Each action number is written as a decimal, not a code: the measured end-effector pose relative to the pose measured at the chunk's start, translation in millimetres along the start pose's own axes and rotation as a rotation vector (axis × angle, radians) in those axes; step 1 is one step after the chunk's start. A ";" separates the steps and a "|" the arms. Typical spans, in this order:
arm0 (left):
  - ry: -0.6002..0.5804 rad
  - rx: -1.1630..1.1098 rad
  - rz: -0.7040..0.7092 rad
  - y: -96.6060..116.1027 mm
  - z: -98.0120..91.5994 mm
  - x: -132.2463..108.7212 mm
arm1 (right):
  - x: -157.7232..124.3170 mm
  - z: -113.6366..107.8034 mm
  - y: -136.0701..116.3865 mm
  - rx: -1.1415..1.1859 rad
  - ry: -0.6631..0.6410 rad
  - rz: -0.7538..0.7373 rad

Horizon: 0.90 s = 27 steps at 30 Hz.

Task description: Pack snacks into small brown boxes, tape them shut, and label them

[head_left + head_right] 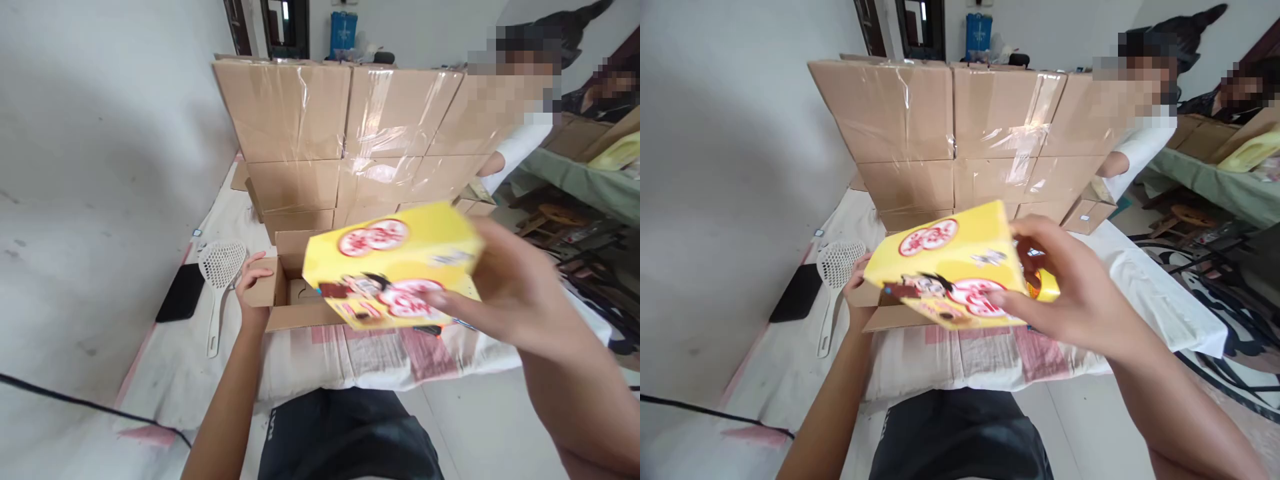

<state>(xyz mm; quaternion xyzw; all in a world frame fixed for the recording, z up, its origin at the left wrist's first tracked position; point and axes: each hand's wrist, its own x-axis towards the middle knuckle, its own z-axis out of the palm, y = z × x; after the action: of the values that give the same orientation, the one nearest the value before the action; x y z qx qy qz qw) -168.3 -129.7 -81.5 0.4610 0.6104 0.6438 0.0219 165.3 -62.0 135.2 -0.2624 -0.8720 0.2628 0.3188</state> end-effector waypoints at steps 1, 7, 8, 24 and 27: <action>0.015 -0.048 0.003 -0.6 0.4 -0.4 | 20.7 9.6 2.2 -0.056 -0.054 -0.020; 0.064 -0.309 0.035 -1.4 -0.3 1.4 | 103.9 70.3 -0.4 -0.448 -0.448 -0.195; 0.056 -0.298 0.031 -0.9 -0.2 2.0 | 107.7 75.6 -4.1 -0.490 -0.489 -0.230; 0.058 -0.367 -0.052 -6.4 8.6 -11.9 | 92.1 140.2 15.5 -0.990 -0.885 -0.168; 0.059 -0.365 -0.058 -8.7 8.2 -13.7 | 92.4 142.2 20.6 -0.924 -0.868 -0.184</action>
<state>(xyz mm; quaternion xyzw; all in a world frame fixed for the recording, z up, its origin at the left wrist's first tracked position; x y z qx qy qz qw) -159.9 -129.3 -97.7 0.4125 0.4967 0.7563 0.1056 11.7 -30.7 67.2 -0.1665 -0.9641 -0.0860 -0.1882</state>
